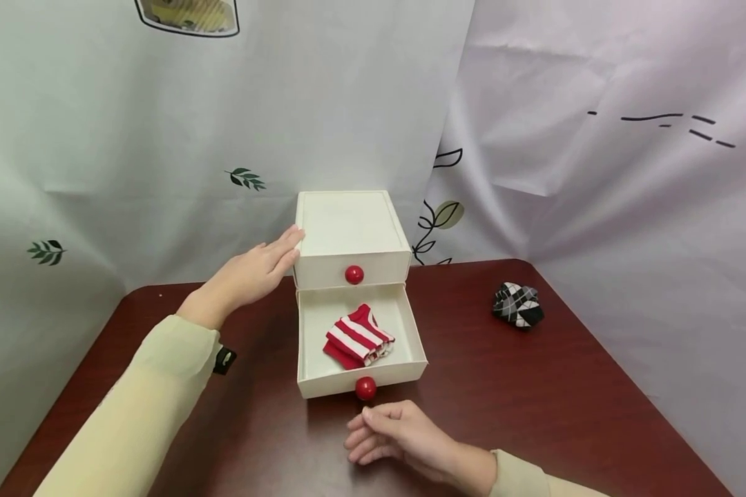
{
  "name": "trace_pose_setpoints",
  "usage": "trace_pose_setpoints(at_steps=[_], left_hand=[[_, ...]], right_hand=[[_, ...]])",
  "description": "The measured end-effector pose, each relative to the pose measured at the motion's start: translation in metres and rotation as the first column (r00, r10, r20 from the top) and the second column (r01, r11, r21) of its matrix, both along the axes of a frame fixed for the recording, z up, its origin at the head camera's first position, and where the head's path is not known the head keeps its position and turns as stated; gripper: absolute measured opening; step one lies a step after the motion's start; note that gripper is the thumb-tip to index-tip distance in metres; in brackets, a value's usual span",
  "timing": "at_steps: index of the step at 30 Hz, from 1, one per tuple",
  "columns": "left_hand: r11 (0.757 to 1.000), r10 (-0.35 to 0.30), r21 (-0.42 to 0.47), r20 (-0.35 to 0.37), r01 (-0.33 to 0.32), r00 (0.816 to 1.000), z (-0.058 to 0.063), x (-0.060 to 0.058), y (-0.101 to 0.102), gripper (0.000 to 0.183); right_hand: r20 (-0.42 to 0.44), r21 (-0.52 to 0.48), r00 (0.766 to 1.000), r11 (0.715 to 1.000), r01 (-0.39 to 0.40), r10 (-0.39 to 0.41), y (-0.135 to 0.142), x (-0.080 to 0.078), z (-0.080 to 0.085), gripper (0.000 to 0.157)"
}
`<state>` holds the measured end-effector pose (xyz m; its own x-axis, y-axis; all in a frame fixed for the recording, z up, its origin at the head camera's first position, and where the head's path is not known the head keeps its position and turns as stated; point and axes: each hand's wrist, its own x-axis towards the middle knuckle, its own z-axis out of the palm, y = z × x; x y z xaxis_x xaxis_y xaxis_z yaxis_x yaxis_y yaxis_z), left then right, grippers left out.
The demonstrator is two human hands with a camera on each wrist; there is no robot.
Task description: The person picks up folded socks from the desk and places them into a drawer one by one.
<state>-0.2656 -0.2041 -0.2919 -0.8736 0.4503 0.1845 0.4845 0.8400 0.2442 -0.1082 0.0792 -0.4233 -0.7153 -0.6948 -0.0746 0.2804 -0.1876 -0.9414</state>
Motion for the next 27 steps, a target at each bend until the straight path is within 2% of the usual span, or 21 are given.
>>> trace_pose_setpoints(at_steps=[3, 8, 12, 16, 22, 27], left_hand=[[1.0, 0.003, -0.001, -0.004, -0.003, 1.0, 0.0, 0.001, 0.001, 0.06], [1.0, 0.005, -0.008, -0.008, -0.005, 1.0, 0.0, 0.0, 0.001, 0.06], [1.0, 0.006, -0.013, -0.016, -0.006, 1.0, 0.002, 0.0, 0.0, 0.06], [1.0, 0.008, -0.016, -0.017, -0.009, 1.0, 0.004, 0.0, 0.0, 0.059], [0.999, 0.02, -0.025, 0.003, -0.02, 1.0, 0.003, 0.001, 0.0, 0.06], [1.0, 0.008, -0.026, -0.001, -0.008, 1.0, 0.0, 0.001, 0.001, 0.061]], right_hand=[[0.164, -0.079, 0.986, 0.996, 0.051, -0.038, -0.001, -0.005, -0.001, 0.048], [0.276, -0.149, 0.96, 0.985, 0.083, -0.04, -0.004, -0.011, 0.0, 0.049], [0.302, -0.188, 0.953, 0.977, 0.1, -0.04, -0.007, -0.019, 0.0, 0.044], [0.304, -0.188, 0.949, 0.972, 0.142, -0.08, -0.011, -0.033, 0.003, 0.045], [0.326, -0.153, 0.933, 0.965, 0.214, -0.155, -0.025, -0.059, 0.009, 0.054], [0.353, -0.155, 0.913, 0.949, 0.275, -0.207, -0.034, -0.082, 0.013, 0.054]])
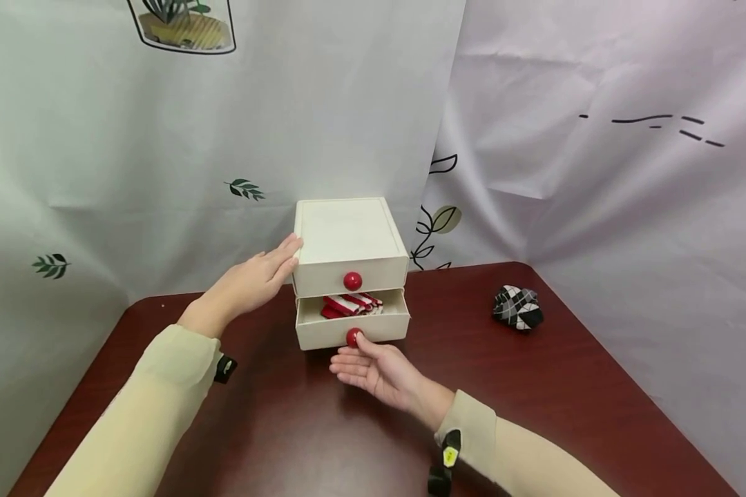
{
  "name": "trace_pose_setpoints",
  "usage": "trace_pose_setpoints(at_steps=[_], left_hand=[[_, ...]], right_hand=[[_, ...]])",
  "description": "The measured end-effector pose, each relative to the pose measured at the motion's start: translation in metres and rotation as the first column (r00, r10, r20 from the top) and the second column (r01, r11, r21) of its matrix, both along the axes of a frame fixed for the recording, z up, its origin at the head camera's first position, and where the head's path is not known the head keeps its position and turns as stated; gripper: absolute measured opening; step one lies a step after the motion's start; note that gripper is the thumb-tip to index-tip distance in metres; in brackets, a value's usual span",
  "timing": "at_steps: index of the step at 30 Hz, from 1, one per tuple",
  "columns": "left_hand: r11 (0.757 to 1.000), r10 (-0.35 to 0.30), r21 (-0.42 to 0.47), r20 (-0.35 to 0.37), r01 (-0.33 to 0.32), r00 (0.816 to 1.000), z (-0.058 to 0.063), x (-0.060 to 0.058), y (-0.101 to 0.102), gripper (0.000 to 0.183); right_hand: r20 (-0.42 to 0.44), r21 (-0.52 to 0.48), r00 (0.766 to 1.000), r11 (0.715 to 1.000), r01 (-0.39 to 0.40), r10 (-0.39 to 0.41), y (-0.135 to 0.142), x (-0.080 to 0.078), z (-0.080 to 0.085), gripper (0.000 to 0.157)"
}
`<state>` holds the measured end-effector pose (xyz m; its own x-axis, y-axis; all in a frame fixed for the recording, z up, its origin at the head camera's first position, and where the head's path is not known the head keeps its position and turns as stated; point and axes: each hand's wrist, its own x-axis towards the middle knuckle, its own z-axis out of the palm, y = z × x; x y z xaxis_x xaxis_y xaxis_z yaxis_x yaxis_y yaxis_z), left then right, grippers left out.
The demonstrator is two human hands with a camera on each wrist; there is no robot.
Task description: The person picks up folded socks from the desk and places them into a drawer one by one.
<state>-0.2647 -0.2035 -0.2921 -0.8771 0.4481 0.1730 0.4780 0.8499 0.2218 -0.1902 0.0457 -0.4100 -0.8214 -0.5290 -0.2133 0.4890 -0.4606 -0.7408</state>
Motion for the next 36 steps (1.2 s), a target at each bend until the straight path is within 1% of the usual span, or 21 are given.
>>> trace_pose_setpoints(at_steps=[3, 6, 13, 20, 23, 27, 31, 32, 36], left_hand=[[1.0, -0.009, 0.004, -0.007, 0.009, 1.0, -0.002, 0.0, 0.0, 0.06], [1.0, -0.02, 0.004, -0.006, 0.02, 1.0, -0.003, 0.0, 0.0, 0.059], [0.999, -0.037, 0.015, -0.026, 0.038, 0.999, -0.005, 0.001, 0.003, 0.059], [0.999, -0.043, 0.018, -0.016, 0.044, 0.999, -0.006, 0.001, 0.003, 0.059], [0.999, -0.039, 0.025, -0.024, 0.04, 0.999, -0.006, 0.001, 0.002, 0.058], [0.999, -0.033, 0.029, -0.031, 0.033, 0.999, -0.005, 0.0, 0.0, 0.058], [0.999, -0.021, 0.036, -0.037, 0.022, 0.999, -0.006, 0.0, -0.001, 0.058], [0.999, -0.019, 0.036, -0.038, 0.02, 0.999, -0.005, 0.0, -0.001, 0.058], [0.999, -0.019, 0.033, -0.034, 0.021, 0.999, -0.004, 0.0, -0.001, 0.058]], right_hand=[[0.003, -0.005, 1.0, 1.0, 0.017, -0.017, -0.003, -0.012, 0.001, 0.055], [0.009, -0.002, 0.999, 0.999, 0.035, -0.035, -0.004, -0.019, 0.002, 0.054], [0.026, -0.014, 0.998, 0.998, 0.06, -0.06, -0.005, -0.03, 0.002, 0.053], [0.024, -0.012, 0.997, 0.997, 0.074, -0.074, -0.007, -0.04, 0.002, 0.053], [0.023, -0.009, 0.997, 0.998, 0.068, -0.068, -0.009, -0.043, 0.002, 0.053], [-0.01, 0.006, 0.999, 0.999, 0.054, -0.054, -0.01, -0.043, 0.0, 0.055], [-0.031, 0.066, 0.999, 0.998, 0.023, -0.021, -0.008, -0.041, -0.008, 0.059], [-0.029, 0.083, 1.0, 0.996, 0.012, -0.01, -0.007, -0.041, -0.011, 0.06], [0.027, 0.14, 0.999, 0.99, -0.024, 0.021, -0.004, -0.039, -0.023, 0.061]])
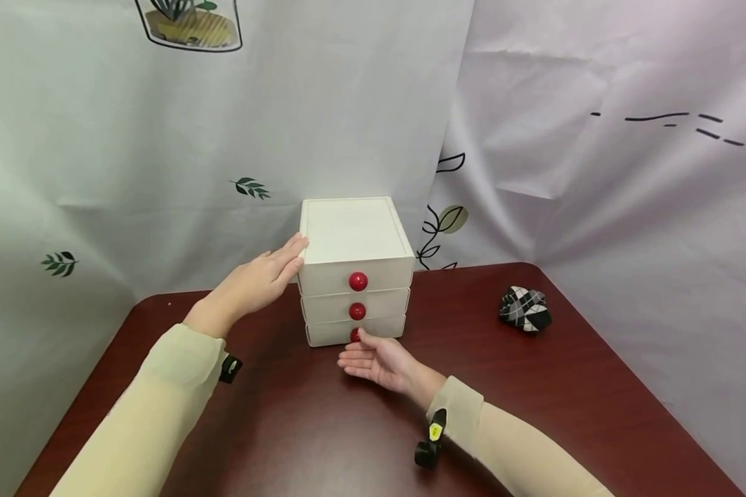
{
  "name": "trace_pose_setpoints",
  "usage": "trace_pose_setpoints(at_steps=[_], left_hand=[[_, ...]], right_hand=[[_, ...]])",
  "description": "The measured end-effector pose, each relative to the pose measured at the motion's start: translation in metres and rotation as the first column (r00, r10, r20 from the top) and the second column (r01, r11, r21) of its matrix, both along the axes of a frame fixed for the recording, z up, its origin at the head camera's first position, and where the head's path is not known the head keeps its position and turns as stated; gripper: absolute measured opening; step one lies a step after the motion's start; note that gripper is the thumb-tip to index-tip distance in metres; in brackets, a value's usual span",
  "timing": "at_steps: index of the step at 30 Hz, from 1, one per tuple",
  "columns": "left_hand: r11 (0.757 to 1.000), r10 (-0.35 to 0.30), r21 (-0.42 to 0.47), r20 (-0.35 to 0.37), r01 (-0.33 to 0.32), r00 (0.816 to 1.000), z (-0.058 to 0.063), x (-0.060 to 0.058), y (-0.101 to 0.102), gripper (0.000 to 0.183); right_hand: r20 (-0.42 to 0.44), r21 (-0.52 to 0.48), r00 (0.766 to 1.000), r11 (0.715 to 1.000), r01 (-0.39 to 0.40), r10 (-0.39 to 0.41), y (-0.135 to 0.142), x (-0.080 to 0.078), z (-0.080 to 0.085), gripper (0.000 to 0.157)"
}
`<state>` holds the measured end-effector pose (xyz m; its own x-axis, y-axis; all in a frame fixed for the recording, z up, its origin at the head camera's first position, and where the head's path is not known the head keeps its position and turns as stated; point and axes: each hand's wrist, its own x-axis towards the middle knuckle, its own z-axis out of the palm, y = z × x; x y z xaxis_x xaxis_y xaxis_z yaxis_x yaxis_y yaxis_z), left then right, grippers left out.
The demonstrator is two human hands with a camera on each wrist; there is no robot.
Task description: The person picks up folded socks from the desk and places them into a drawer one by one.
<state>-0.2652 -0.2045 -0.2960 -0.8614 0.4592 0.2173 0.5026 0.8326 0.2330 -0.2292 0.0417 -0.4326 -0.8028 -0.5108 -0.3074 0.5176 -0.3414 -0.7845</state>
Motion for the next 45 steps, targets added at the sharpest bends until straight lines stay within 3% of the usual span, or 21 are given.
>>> trace_pose_setpoints(at_steps=[11, 16, 19, 27, 37, 45], left_hand=[[1.0, 0.001, 0.02, -0.004, -0.001, 1.0, 0.001, 0.001, 0.0, 0.058], [1.0, 0.0, 0.017, -0.004, 0.0, 1.0, 0.001, 0.001, 0.001, 0.058], [1.0, -0.005, 0.012, -0.005, 0.005, 1.0, 0.0, 0.001, 0.003, 0.058], [1.0, -0.02, -0.002, -0.002, 0.02, 1.0, 0.002, 0.001, 0.003, 0.059], [1.0, -0.013, -0.016, 0.016, 0.014, 1.0, 0.002, 0.0, 0.001, 0.059], [1.0, -0.016, -0.018, 0.02, 0.017, 1.0, 0.004, 0.001, 0.001, 0.06]], right_hand=[[0.144, -0.026, 0.989, 0.999, 0.037, -0.033, -0.006, -0.013, -0.014, 0.059], [0.159, -0.04, 0.982, 0.993, 0.114, -0.107, -0.005, -0.021, -0.02, 0.037], [0.135, -0.04, 0.986, 0.994, 0.106, -0.1, -0.002, -0.017, -0.023, 0.027], [0.121, -0.024, 0.993, 1.0, -0.017, 0.02, 0.012, 0.021, -0.025, 0.034], [0.115, -0.022, 0.988, 0.995, -0.101, 0.103, 0.024, 0.069, -0.026, 0.046], [0.093, -0.013, 0.983, 0.987, -0.158, 0.159, 0.029, 0.097, -0.03, 0.046]])
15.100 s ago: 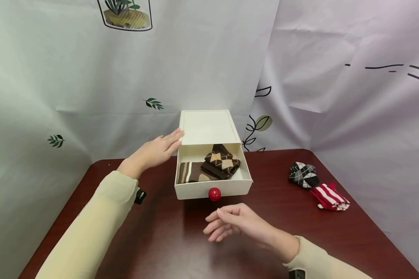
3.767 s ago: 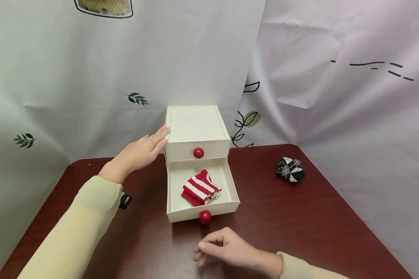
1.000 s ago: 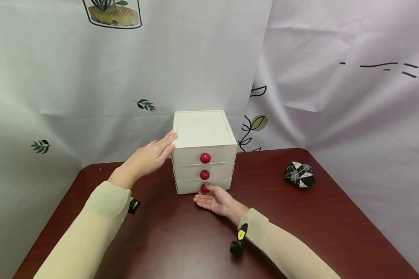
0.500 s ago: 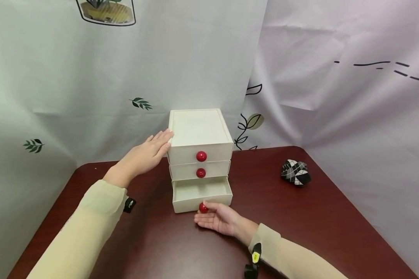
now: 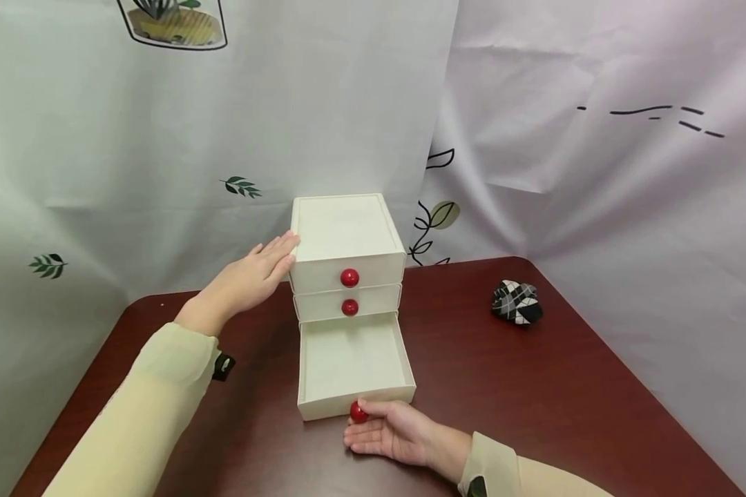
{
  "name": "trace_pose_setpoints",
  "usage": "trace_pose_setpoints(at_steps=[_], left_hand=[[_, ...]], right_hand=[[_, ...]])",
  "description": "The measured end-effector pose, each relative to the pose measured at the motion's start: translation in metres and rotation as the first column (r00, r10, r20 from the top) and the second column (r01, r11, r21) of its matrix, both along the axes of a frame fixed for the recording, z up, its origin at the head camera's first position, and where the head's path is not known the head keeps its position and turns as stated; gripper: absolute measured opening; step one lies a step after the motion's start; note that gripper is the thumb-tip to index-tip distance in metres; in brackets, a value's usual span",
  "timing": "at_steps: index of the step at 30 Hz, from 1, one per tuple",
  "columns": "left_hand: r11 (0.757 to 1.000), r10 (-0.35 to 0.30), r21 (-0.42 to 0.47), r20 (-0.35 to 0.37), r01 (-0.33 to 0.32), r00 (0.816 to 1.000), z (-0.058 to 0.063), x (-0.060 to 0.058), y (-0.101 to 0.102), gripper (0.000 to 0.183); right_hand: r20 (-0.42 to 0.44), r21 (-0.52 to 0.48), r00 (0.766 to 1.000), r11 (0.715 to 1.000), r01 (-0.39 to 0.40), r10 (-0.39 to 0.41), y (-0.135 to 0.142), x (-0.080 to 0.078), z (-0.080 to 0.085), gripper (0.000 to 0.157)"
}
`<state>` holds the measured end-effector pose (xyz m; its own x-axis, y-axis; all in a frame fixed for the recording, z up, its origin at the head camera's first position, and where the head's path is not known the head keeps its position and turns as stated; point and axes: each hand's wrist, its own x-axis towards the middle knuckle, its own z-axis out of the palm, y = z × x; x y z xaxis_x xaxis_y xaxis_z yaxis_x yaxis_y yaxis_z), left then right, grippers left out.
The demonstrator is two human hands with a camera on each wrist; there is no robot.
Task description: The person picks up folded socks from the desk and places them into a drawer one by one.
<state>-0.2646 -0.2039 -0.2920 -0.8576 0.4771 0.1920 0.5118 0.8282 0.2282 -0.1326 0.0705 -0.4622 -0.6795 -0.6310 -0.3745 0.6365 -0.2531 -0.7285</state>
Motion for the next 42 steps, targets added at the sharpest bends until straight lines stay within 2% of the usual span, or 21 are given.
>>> trace_pose_setpoints(at_steps=[7, 11, 14, 17, 20, 23, 25, 27, 29, 30, 32, 33, 36, 39, 41, 42], left_hand=[[1.0, 0.002, -0.007, 0.004, -0.002, 1.0, -0.001, -0.002, 0.0, 0.06], [1.0, -0.004, -0.014, 0.006, 0.004, 1.0, -0.001, 0.0, -0.001, 0.06], [1.0, 0.002, -0.019, 0.021, -0.002, 1.0, 0.0, 0.004, -0.006, 0.06], [1.0, 0.017, -0.015, 0.019, -0.016, 1.0, 0.003, 0.007, -0.011, 0.059], [1.0, 0.019, -0.005, 0.003, -0.019, 1.0, 0.007, 0.006, -0.013, 0.059], [1.0, 0.004, 0.003, -0.001, -0.004, 1.0, 0.006, 0.002, -0.009, 0.06], [1.0, -0.004, 0.003, 0.008, 0.004, 1.0, 0.003, -0.001, -0.006, 0.06], [1.0, -0.014, -0.002, 0.024, 0.014, 1.0, -0.003, -0.002, -0.003, 0.06], [1.0, -0.007, -0.012, 0.039, 0.007, 0.999, -0.008, 0.002, -0.007, 0.06], [1.0, -0.004, -0.015, 0.043, 0.005, 0.999, -0.011, 0.003, -0.009, 0.059], [1.0, -0.002, -0.02, 0.045, 0.003, 0.999, -0.015, 0.006, -0.011, 0.059], [1.0, 0.0, -0.021, 0.044, 0.001, 0.999, -0.016, 0.006, -0.011, 0.059], [1.0, 0.002, -0.017, 0.027, -0.002, 1.0, -0.016, 0.006, -0.01, 0.059], [1.0, 0.007, -0.007, -0.003, -0.007, 1.0, -0.012, 0.003, -0.006, 0.059], [1.0, 0.007, -0.001, -0.018, -0.007, 1.0, -0.008, 0.002, -0.003, 0.059], [1.0, 0.007, 0.002, -0.021, -0.006, 1.0, -0.006, 0.001, -0.002, 0.059]], right_hand=[[0.004, -0.012, 1.0, 1.0, -0.011, 0.011, 0.001, 0.006, -0.001, 0.044], [-0.013, -0.001, 1.0, 1.0, -0.02, 0.02, 0.006, 0.011, 0.002, 0.037], [-0.048, 0.018, 0.997, 0.998, -0.067, 0.068, 0.018, 0.017, 0.011, 0.031], [-0.12, 0.047, 0.984, 0.991, -0.124, 0.129, 0.038, 0.016, 0.027, 0.033], [-0.217, 0.08, 0.966, 0.989, -0.124, 0.139, 0.068, 0.002, 0.047, 0.036], [-0.332, 0.123, 0.938, 0.991, -0.059, 0.097, 0.108, -0.022, 0.06, 0.04], [-0.421, 0.165, 0.906, 0.986, 0.041, 0.033, 0.136, -0.041, 0.061, 0.041], [-0.515, 0.221, 0.856, 0.96, 0.174, -0.036, 0.164, -0.059, 0.056, 0.044], [-0.619, 0.307, 0.783, 0.898, 0.314, -0.062, 0.183, -0.076, 0.049, 0.044], [-0.677, 0.37, 0.734, 0.843, 0.391, -0.044, 0.191, -0.083, 0.045, 0.044], [-0.765, 0.474, 0.643, 0.709, 0.522, 0.038, 0.204, -0.094, 0.037, 0.044], [-0.791, 0.522, 0.604, 0.628, 0.577, 0.102, 0.21, -0.097, 0.035, 0.043], [-0.809, 0.587, 0.487, 0.412, 0.697, 0.329, 0.222, -0.107, 0.031, 0.046], [-0.756, 0.596, 0.41, 0.278, 0.754, 0.51, 0.234, -0.117, 0.032, 0.051], [-0.709, 0.578, 0.361, 0.205, 0.79, 0.606, 0.241, -0.124, 0.032, 0.054], [-0.685, 0.57, 0.344, 0.178, 0.802, 0.643, 0.245, -0.128, 0.032, 0.056]])
